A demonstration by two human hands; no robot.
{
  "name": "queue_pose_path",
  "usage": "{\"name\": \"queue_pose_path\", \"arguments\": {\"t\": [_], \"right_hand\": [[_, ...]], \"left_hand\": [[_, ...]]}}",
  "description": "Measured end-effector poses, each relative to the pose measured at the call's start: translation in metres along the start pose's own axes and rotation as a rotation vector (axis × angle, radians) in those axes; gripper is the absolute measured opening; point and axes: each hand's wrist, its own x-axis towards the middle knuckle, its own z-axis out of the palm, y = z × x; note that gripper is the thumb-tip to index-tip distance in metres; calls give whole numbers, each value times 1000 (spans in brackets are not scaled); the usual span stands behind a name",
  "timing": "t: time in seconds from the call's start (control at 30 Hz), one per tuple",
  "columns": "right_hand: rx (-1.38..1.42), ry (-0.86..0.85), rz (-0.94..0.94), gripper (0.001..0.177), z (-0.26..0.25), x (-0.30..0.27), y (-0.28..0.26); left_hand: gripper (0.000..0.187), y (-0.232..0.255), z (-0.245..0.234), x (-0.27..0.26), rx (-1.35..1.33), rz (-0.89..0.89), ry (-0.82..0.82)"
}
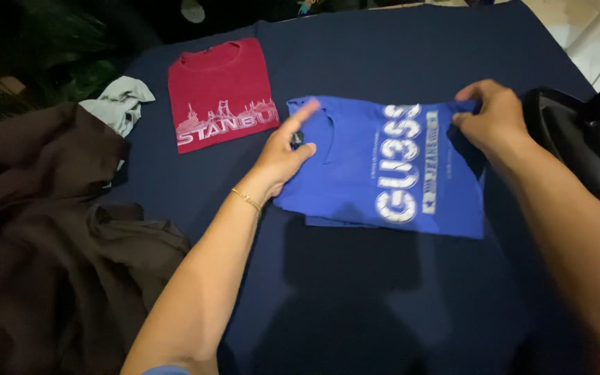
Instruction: The person irons a blue t-shirt on a dark blue ironing board. They smooth the fabric, use a black iron to press the shirt, fold it, and iron the folded edges. A red t-shirt and other clothes are visible nearby.
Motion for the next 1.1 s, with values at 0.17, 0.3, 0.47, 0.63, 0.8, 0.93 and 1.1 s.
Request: {"name": "queue_pose_path", "arguments": {"t": [0.17,0.3,0.47,0.63,0.8,0.93,1.1], "right_hand": [[-95,104,-98,38,-5,-9,-2],[-353,97,-335,57,-4,-41,-20],[-410,99,-739,44,11,-63,-5],[-393,-37,-740,57,27,-44,25],[-452,-262,-518,74,22,-46,14],[-577,12,-699,66,28,-62,19],[-496,-254,-689,107,23,-89,-2]], "left_hand": [[64,-41,14,9,350,-77,69],[83,-32,6,-8,571,151,141],[26,13,-2,-33,858,258,69],[38,36,-7,-44,763,157,-228],[65,56,-3,-47,932,-229,-389],[71,65,-7,-45,876,-250,-357],[27,16,-14,-38,745,-260,-194]]}}
